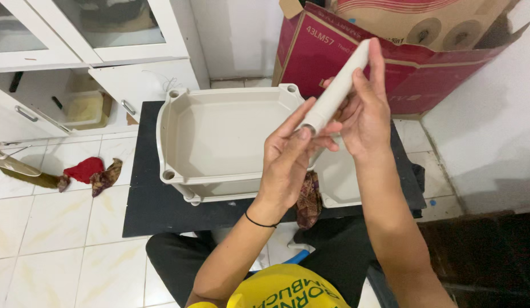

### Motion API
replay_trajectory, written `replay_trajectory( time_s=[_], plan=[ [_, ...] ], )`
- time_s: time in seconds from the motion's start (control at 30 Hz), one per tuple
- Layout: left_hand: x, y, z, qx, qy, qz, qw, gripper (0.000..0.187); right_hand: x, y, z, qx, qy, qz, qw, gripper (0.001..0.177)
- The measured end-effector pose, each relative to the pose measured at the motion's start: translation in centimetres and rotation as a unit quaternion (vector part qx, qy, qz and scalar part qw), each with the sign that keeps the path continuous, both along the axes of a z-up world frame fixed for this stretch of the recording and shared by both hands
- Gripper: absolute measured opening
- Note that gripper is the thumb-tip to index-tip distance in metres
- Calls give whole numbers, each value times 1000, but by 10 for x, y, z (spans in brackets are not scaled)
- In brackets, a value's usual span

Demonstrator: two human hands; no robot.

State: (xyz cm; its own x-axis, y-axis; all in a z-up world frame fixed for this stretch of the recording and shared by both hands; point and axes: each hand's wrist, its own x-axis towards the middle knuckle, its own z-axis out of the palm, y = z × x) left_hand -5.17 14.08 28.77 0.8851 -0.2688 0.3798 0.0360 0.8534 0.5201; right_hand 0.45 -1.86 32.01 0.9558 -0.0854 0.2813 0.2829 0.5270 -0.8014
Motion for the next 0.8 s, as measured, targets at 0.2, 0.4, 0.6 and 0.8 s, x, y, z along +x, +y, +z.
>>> replay_trajectory(
  time_s=[0.2, 0.4, 0.6, 0.8],
  plan=[
    [3, 24, -6, -6, 2, 143, 990, 63, -4, 41, -25, -12, -8, 33, 999, 50],
    [18, 69, -35, -20, 107, 259, 960, 49, -10, 108, -56, -25, -21, 8, 999, 42],
    [23, 117, -86, -36, 189, 327, 925, 41, -20, 159, -93, -94, -51, -43, 993, 45],
    [25, 197, -161, 36, 209, 466, 859, 35, -4, 183, -124, -206, -103, -39, 972, 46]
  ],
)
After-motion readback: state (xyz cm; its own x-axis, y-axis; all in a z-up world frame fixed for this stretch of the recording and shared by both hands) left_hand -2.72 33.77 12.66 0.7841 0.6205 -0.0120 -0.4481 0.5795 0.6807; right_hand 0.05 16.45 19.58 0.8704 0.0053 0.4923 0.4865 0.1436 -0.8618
